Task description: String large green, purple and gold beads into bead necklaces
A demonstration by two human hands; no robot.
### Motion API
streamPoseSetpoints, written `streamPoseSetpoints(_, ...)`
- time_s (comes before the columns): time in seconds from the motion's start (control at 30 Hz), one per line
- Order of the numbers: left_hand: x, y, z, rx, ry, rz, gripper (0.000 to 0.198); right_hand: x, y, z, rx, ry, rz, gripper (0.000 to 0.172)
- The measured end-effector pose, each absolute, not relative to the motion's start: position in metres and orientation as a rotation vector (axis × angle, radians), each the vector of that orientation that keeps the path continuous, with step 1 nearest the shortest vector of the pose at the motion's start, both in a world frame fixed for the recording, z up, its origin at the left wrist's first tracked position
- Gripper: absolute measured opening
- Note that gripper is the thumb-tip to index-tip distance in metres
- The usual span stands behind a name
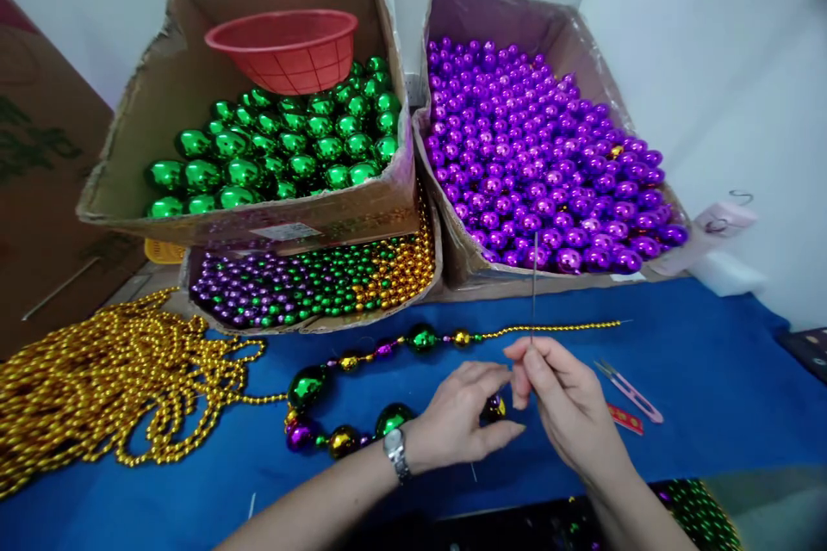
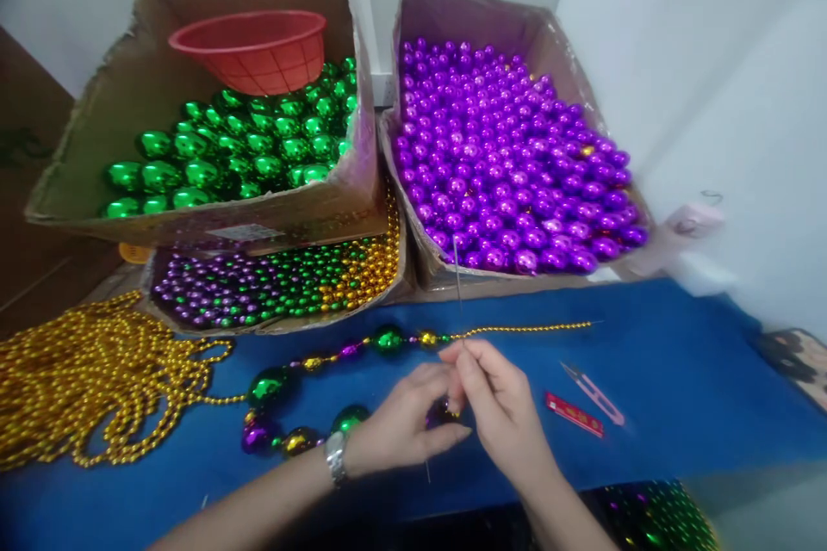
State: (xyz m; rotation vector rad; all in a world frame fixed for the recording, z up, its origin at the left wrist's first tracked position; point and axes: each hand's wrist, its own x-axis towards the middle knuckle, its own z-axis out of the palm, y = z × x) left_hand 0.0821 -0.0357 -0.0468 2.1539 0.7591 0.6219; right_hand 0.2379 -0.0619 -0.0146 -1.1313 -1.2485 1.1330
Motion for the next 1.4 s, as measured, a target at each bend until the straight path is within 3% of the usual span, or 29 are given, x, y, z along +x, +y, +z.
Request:
streamPoseSetpoints(0.1,0.087,-0.042,-0.066,2.331,0.841,0.444,0.019,0.25,-0.066,-0.01,-1.102,-1.073,1.109,0.021)
streamPoseSetpoints(0.5,0.051,-0.048,-0.084,2.552,1.124,0.181,0.019,0.333,-0.063,-0.055,-1.158,-0.511,0.902,0.017)
streamPoseSetpoints(0.63,0.042,-0.043,-0.082,2.553,1.109,0.178,0.026,0.337,-0.06,-0.06,-1.167,-0.525,0.861,0.021)
streamPoseSetpoints(0.77,0.023,-0.048,-0.069,2.624,1.115,0.253,0.053,0.331,-0.059,-0.053,-1.188,-0.582,0.801,0.02)
streamPoseSetpoints(1.03,-0.035,-0.073,-0.063,2.651,1.332,-0.034,0.07,0.336,-0.054,-0.045,-1.203,-0.612,0.693,0.02)
streamPoseSetpoints(1.23,-0.05,-0.066,-0.063,2.672,1.347,-0.151,0.049,0.346,-0.05,-0.052,-1.215,-0.59,0.722,0.017)
streamPoseSetpoints(1.4,-0.051,-0.055,-0.065,2.786,1.495,-0.232,0.044,0.347,-0.052,-0.072,-1.226,-0.563,0.779,0.02)
